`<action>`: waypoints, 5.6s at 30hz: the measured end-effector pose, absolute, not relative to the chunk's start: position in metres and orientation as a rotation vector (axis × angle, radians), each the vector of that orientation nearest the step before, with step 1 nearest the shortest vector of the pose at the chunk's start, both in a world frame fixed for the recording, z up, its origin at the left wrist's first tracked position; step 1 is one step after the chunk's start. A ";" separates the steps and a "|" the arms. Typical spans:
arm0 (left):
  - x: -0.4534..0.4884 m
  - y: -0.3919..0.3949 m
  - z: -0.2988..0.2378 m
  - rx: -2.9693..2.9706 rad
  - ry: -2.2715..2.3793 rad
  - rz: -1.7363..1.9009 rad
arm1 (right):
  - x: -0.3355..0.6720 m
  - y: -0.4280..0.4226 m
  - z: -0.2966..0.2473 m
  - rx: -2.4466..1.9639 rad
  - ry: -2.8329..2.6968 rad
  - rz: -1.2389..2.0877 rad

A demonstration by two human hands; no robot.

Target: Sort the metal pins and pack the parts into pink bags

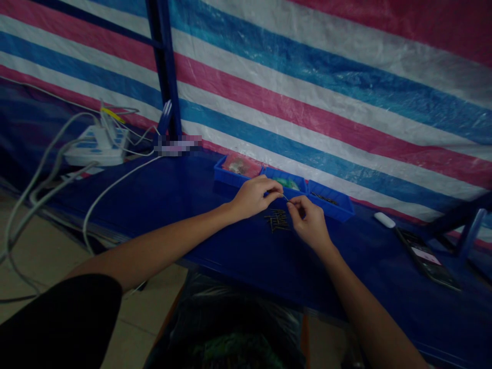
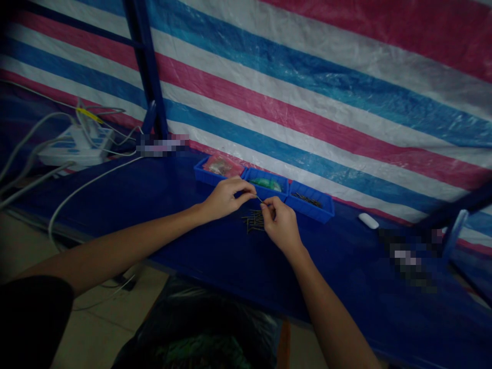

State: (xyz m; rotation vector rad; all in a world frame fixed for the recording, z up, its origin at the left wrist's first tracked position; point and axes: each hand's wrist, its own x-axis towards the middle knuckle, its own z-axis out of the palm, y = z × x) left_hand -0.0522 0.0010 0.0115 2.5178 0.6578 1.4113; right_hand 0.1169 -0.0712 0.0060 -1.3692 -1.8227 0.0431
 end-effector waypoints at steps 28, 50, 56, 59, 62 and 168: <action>-0.046 0.001 0.005 2.277 0.651 1.404 | 0.118 -0.073 0.009 -1.399 -1.703 -0.064; -0.044 0.001 0.009 1.993 0.578 1.204 | 0.118 -0.076 0.013 -1.390 -1.801 -0.072; -0.043 0.001 0.006 1.988 0.526 1.174 | 0.119 -0.076 0.012 -1.397 -1.823 -0.018; -0.043 0.001 0.005 1.967 0.513 1.176 | 0.118 -0.077 0.012 -1.393 -1.835 0.010; -0.043 0.000 0.006 1.960 0.496 1.158 | 0.118 -0.077 0.012 -1.387 -1.832 0.025; -0.062 0.007 0.010 2.887 0.679 0.247 | 0.119 -0.072 0.006 -1.555 -2.084 0.161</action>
